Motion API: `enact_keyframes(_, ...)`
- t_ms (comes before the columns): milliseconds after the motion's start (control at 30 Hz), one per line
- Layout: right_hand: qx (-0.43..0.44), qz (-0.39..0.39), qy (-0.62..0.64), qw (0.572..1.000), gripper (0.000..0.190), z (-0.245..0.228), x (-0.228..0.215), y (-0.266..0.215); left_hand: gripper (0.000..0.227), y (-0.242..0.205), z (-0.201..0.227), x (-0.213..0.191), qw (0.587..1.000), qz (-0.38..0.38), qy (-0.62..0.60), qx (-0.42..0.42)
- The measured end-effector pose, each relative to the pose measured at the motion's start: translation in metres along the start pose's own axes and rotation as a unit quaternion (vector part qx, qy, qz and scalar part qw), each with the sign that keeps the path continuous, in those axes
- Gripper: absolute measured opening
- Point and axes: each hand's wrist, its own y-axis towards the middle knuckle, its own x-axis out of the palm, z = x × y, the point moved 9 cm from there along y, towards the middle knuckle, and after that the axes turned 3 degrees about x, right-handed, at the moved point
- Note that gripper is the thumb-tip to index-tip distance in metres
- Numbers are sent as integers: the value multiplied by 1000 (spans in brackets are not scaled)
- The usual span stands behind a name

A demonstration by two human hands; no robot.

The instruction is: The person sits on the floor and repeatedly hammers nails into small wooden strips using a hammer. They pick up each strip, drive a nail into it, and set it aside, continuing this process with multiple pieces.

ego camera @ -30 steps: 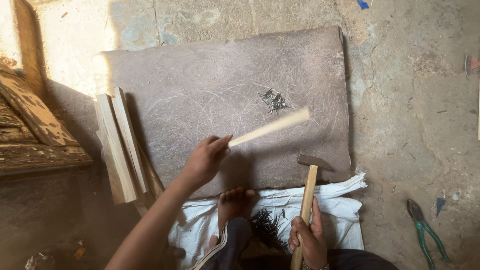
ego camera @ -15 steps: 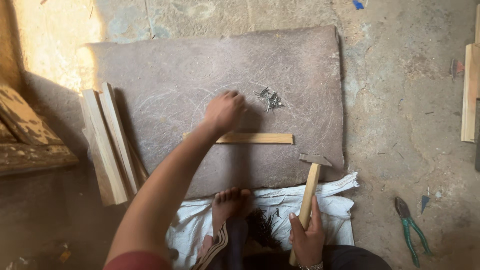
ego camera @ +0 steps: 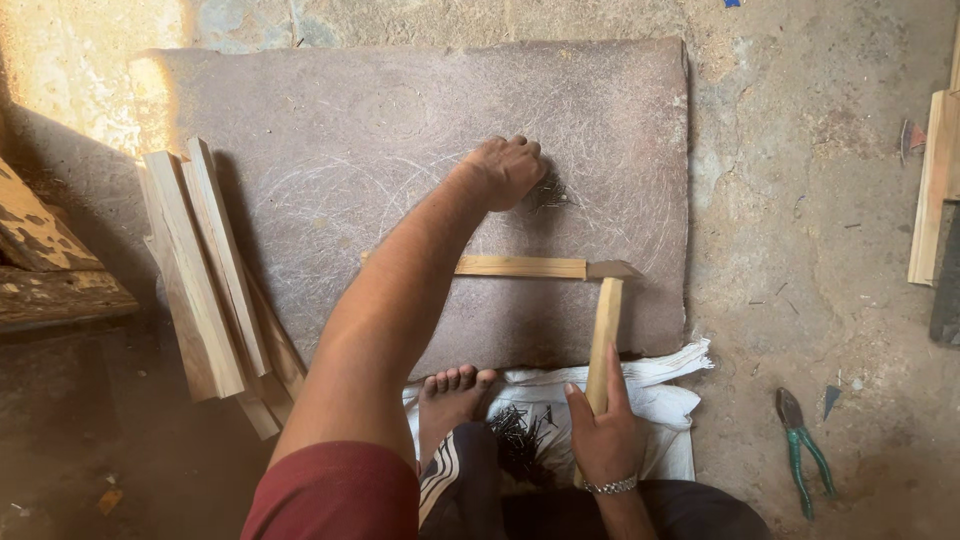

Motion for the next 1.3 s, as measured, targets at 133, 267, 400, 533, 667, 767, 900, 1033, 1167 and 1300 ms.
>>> enact_keyframes(133, 152, -82, 92, 981, 81, 16, 12, 12, 26, -11, -1, 6, 1000, 21, 17, -2)
enact_keyframes(267, 325, -131, 126, 928, 86, 46, 13, -13, 16, -60, -18, 12, 911, 186, -342, -134)
enact_keyframes(400, 292, -114, 249, 916, 87, 52, 9, -35, 32, -101, 15, 19, 832, 295, -459, -93)
enact_keyframes(533, 299, -93, 345, 885, 88, 65, 17, -63, 16, -92, 63, 51, 841, 213, -488, -99)
enact_keyframes(667, 299, -103, 359, 878, 88, 73, 22, -67, 13, -66, 88, 42, 889, 255, -373, -77)
enact_keyframes(767, 285, -103, 380, 874, 88, 73, 20, -65, 12, -50, 92, 43, 882, 280, -372, -73)
enact_keyframes(900, 278, -102, 391, 871, 88, 76, 19, -65, 16, -46, 90, 53, 872, 307, -376, -70)
enact_keyframes(1033, 274, -102, 394, 871, 87, 78, 21, -64, 17, -44, 90, 58, 883, 310, -348, -46)
enact_keyframes(1167, 277, -105, 387, 873, 87, 80, 20, -64, 16, -44, 92, 59, 887, 315, -334, -39)
enact_keyframes(1300, 287, -107, 392, 867, 88, 81, 21, -64, 16, -43, 92, 57, 887, 322, -330, -33)
